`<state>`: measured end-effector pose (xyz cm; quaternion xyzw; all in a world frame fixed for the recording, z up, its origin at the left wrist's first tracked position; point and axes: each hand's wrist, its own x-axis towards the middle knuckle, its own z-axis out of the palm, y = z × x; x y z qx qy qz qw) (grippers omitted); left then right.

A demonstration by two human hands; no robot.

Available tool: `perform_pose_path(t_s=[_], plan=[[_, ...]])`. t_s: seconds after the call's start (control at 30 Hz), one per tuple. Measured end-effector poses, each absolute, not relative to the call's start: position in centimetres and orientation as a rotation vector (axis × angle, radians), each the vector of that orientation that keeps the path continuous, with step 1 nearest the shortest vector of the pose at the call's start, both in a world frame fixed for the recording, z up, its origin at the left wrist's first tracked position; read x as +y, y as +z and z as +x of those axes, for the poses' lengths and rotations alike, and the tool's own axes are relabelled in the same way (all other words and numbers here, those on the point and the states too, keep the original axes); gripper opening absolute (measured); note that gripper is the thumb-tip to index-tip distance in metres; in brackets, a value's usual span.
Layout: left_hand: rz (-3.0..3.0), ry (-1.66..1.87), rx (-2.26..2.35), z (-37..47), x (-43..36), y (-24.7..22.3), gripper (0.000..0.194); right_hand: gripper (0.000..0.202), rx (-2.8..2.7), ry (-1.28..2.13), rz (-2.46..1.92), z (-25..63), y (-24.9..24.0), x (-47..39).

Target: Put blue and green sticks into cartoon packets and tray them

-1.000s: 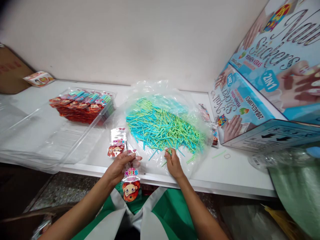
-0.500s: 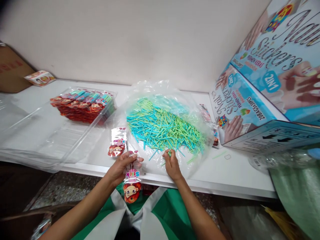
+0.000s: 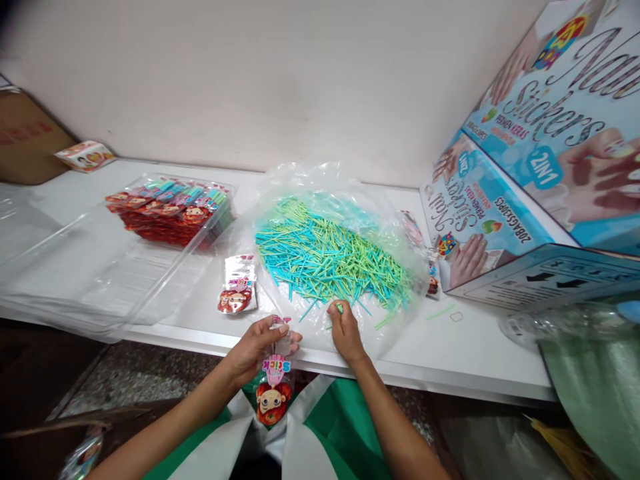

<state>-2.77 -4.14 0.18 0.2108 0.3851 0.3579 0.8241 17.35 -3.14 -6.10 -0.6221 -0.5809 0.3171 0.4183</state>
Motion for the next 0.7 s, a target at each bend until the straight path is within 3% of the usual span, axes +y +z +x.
perform_pose_path(t_s=[0.27,0.53,0.7], plan=[[0.515,0.747,0.862,-2.3,-3.7,-0.2,0.032,0.026,-1.477,0.935,-1.436,16.2,-2.1,-2.9],[0.78,0.839,1.01,-2.5,-2.2,0.3,0.023,0.022,-1.98,1.014,-1.432,16.5,2.8,-2.0],[1.02,0.869,1.081,-2.5,-2.1,0.5,0.015,0.042,-2.271,1.098,-1.349,16.4,5.4,-1.7]])
